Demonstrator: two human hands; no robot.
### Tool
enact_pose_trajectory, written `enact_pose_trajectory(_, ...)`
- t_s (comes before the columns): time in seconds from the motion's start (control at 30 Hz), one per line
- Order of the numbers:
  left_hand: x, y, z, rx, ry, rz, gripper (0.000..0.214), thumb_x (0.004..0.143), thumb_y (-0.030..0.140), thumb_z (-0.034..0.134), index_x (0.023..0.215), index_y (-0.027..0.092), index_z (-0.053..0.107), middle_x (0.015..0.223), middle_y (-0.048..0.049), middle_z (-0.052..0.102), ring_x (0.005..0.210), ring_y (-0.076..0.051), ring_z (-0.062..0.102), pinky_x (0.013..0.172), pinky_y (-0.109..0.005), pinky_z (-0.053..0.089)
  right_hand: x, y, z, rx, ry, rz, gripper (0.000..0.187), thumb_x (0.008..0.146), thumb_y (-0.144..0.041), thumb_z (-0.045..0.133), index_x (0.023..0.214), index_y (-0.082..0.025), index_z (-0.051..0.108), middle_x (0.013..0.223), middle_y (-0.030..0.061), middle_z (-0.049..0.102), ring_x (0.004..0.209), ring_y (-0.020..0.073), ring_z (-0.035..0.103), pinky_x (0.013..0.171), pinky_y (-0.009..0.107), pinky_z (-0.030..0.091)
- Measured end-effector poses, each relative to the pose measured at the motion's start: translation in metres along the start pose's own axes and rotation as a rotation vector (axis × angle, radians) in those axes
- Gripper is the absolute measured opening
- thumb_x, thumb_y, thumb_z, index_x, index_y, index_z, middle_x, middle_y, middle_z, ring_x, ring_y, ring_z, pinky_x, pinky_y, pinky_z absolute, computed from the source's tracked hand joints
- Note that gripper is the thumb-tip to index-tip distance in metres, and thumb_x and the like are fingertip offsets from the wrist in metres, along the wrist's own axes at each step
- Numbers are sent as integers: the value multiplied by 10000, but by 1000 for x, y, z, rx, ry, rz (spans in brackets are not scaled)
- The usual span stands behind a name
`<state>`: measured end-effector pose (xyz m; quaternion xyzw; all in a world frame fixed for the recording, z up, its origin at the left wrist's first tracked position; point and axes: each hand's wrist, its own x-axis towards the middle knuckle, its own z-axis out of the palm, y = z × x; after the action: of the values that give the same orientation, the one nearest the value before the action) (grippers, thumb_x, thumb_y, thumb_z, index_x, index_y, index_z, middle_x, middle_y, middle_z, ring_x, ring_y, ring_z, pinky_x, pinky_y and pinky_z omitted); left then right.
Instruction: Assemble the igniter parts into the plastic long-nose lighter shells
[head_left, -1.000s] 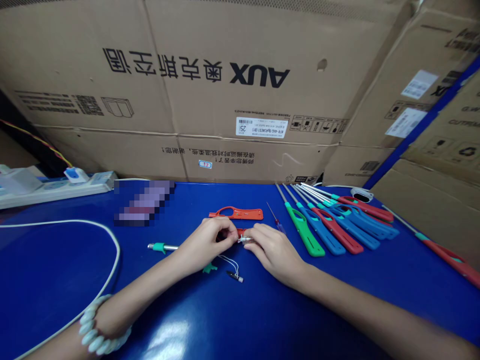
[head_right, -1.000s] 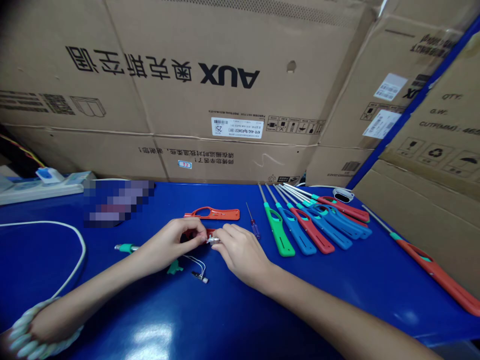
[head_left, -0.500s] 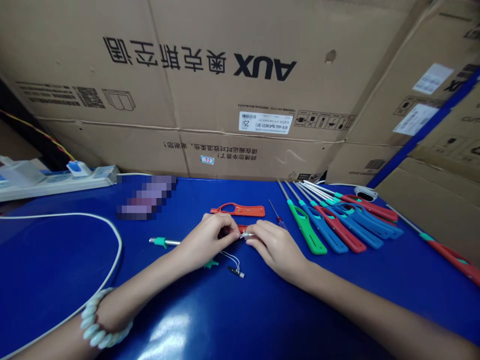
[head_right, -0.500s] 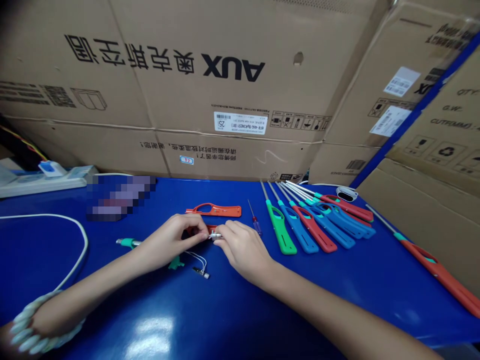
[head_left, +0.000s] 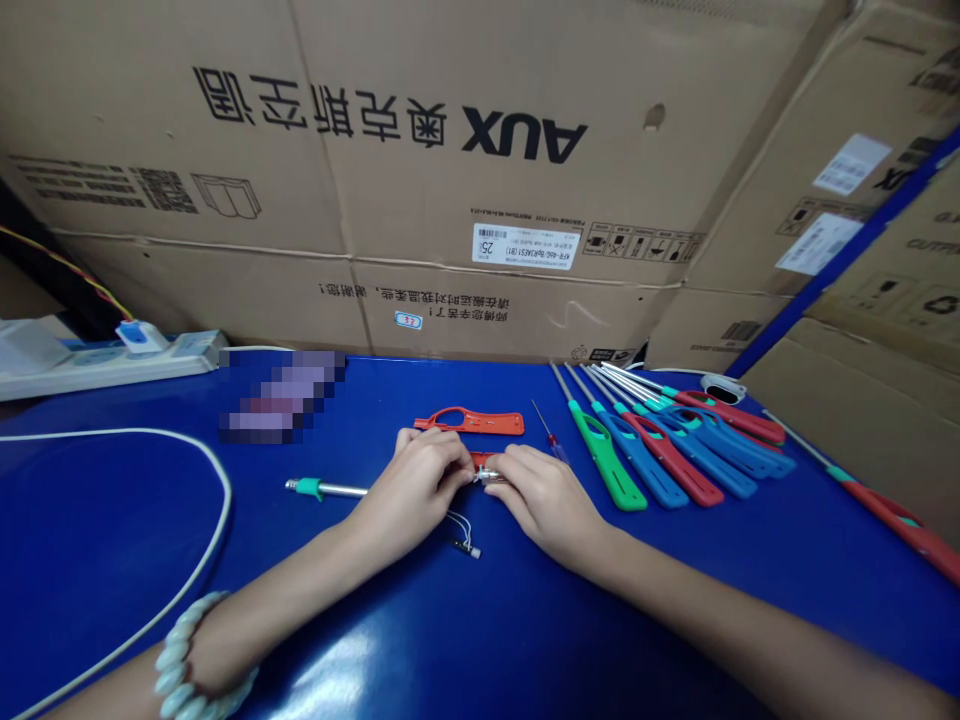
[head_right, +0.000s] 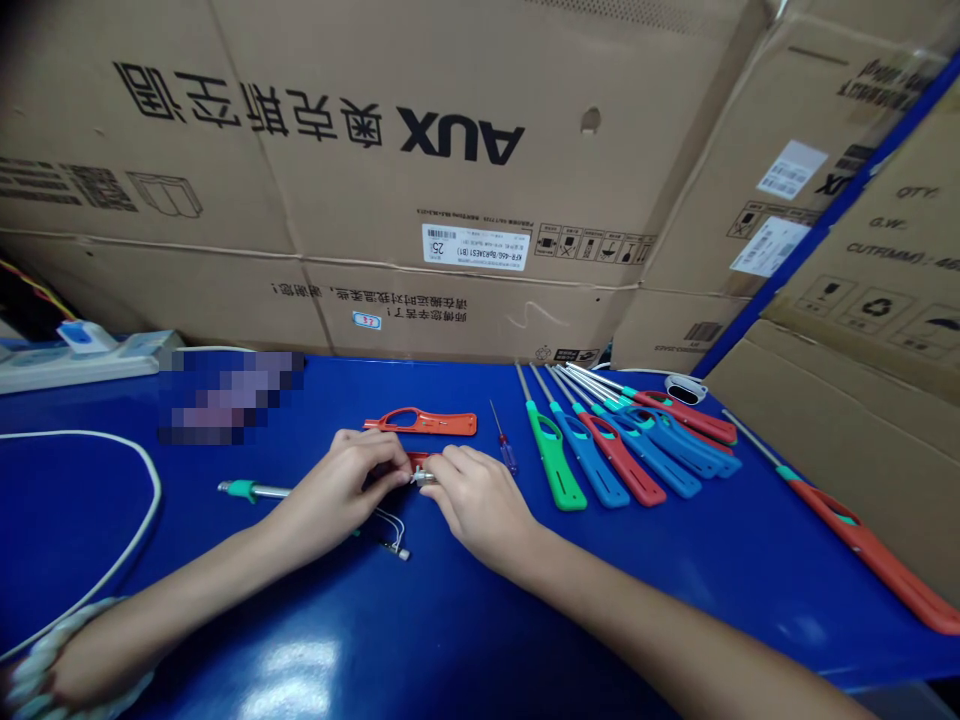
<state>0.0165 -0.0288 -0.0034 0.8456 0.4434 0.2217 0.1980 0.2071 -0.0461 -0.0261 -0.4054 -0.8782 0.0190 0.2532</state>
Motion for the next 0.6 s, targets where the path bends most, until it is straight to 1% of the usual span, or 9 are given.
enact_pose_trajectory(0.23, -1, 1, 2, 65, 20, 34, 160, 861, 95, 510, 736, 169, 578, 797, -3, 650, 803, -180, 540, 779, -337, 280, 0, 0, 4, -31, 10, -25, 110, 935, -182, 489, 903, -153, 590, 797, 58, 602, 733, 196, 564, 658, 300, 443)
enact_pose_trajectory(0.4, -2, 3, 4, 97, 27, 52, 173, 849, 64, 502, 736, 165, 585, 801, -4, 647, 799, -178, 526, 768, -338, 266, -2, 0, 8, -53, 31, -39, 150, 946, -192, 461, 875, -153, 587, 787, 58, 608, 716, 193, 555, 646, 304, 439)
enact_pose_trajectory(0.5, -2, 4, 4, 94, 26, 46, 174, 843, 61, 502, 728, 165, 582, 791, -4, 647, 784, -176, 520, 758, -338, 262, -4, 0, 9, -48, 26, -28, 166, 955, -204, 446, 870, -161, 582, 797, 58, 618, 718, 190, 556, 650, 303, 442)
enact_pose_trajectory(0.6, -2, 4, 2, 100, 14, 41, 180, 837, 54, 496, 720, 165, 577, 784, -5, 645, 761, -172, 512, 752, -338, 262, -5, 0, 11, -32, 15, -21, 144, 951, -202, 459, 884, -164, 581, 821, 62, 627, 737, 192, 567, 673, 307, 452)
